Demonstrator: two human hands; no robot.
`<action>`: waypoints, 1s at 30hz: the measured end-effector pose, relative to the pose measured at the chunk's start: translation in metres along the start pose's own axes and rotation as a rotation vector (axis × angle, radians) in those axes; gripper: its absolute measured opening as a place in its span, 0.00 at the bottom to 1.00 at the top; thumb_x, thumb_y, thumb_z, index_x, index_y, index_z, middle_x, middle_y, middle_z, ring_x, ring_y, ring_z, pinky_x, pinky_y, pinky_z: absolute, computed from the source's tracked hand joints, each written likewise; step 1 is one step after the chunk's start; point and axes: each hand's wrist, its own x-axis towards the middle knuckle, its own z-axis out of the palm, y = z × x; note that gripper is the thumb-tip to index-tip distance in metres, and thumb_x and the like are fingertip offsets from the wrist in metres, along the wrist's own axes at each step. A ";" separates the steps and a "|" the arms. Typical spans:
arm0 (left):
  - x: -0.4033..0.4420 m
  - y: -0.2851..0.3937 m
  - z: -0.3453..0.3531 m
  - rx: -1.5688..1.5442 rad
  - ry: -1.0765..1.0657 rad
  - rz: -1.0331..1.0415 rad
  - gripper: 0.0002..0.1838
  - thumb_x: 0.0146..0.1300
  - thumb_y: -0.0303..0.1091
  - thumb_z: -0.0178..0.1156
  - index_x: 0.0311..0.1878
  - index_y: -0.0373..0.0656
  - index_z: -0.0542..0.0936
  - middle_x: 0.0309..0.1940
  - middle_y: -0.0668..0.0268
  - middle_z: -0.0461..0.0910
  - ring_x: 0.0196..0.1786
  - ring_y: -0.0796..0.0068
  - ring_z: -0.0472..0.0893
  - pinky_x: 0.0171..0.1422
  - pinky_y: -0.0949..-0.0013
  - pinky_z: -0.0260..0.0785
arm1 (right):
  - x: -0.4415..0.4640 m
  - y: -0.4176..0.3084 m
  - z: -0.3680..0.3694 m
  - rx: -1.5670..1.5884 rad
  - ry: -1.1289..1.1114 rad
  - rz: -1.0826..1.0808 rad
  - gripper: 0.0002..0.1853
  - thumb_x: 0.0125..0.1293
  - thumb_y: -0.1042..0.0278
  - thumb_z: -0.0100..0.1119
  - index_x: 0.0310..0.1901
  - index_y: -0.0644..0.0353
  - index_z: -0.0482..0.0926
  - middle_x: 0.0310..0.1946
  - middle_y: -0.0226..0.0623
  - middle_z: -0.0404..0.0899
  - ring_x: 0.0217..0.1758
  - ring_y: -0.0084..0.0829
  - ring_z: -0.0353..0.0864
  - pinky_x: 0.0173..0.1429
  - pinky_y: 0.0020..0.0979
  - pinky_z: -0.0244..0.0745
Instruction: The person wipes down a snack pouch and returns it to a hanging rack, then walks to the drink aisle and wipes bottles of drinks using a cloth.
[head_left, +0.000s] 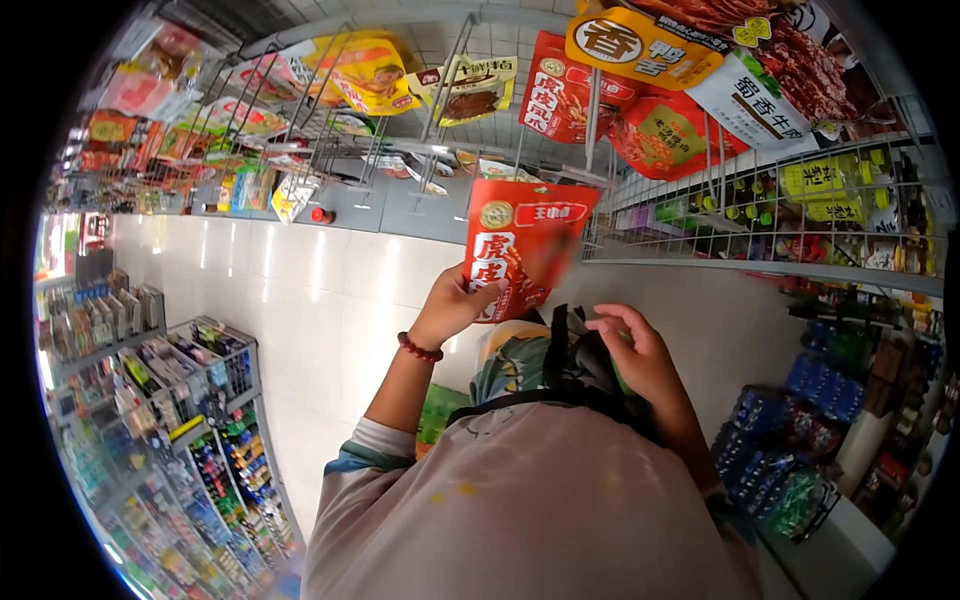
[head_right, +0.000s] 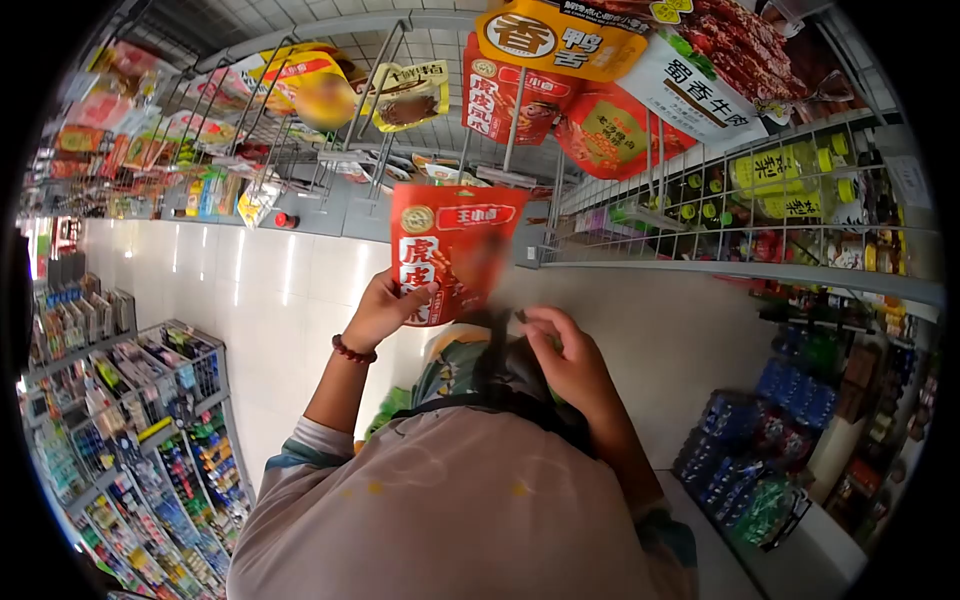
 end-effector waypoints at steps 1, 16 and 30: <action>0.006 0.001 -0.005 0.077 0.002 0.004 0.13 0.71 0.29 0.66 0.56 0.37 0.82 0.45 0.68 0.87 0.45 0.83 0.83 0.52 0.72 0.78 | 0.000 -0.002 0.002 0.016 0.008 0.001 0.16 0.79 0.65 0.55 0.62 0.62 0.75 0.51 0.36 0.86 0.51 0.20 0.81 0.54 0.24 0.74; 0.084 0.005 -0.033 0.418 -0.194 0.301 0.13 0.70 0.32 0.66 0.54 0.37 0.82 0.41 0.62 0.89 0.43 0.80 0.84 0.51 0.70 0.76 | -0.014 0.002 0.015 0.272 0.262 0.227 0.14 0.80 0.63 0.53 0.58 0.61 0.75 0.46 0.36 0.87 0.50 0.20 0.81 0.54 0.23 0.71; 0.132 -0.017 -0.053 0.355 -0.189 0.257 0.14 0.70 0.31 0.67 0.55 0.37 0.82 0.41 0.64 0.88 0.43 0.81 0.83 0.51 0.70 0.76 | -0.021 -0.006 0.039 0.293 0.305 0.269 0.14 0.80 0.63 0.51 0.58 0.62 0.75 0.45 0.40 0.87 0.52 0.25 0.83 0.58 0.26 0.71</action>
